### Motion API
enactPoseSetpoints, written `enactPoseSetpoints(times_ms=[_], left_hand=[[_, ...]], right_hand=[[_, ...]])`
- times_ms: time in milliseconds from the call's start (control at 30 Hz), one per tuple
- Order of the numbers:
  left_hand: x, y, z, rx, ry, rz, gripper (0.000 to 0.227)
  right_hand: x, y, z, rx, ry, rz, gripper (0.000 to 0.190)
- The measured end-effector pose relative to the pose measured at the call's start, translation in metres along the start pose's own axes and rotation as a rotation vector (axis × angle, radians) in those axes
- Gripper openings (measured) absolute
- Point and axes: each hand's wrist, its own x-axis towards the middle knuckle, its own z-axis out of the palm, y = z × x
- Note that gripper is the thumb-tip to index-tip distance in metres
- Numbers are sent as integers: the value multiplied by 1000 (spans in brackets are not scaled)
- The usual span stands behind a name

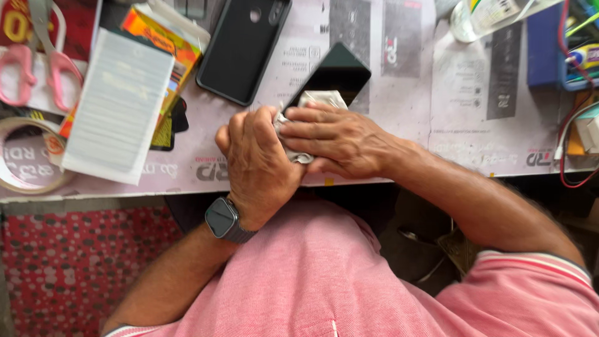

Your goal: The person removes a protective film from a smartphone screen, then cleans the screen and back with a spray bottle and a cloth. The person wipes the screen repeatedly, applies more spray, and continues wiping until the surface is clear. Finally, the person places a screen protector on the phone and smooths it down.

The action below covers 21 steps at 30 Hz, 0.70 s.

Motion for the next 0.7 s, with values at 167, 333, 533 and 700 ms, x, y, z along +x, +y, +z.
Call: enactPoseSetpoints(times_ms=[167, 333, 533, 700], left_hand=[[-1, 0, 2, 28, 18, -3, 77], [0, -3, -1, 6, 2, 24, 81], [-1, -2, 0, -10, 3, 19, 80], [-3, -6, 3, 28, -4, 32, 73]], right_hand=[[-19, 1, -20, 95, -24, -20, 60], [-7, -2, -14, 14, -5, -16, 59], [-14, 0, -20, 74, -32, -32, 58], [11, 2, -12, 57, -41, -79, 64]])
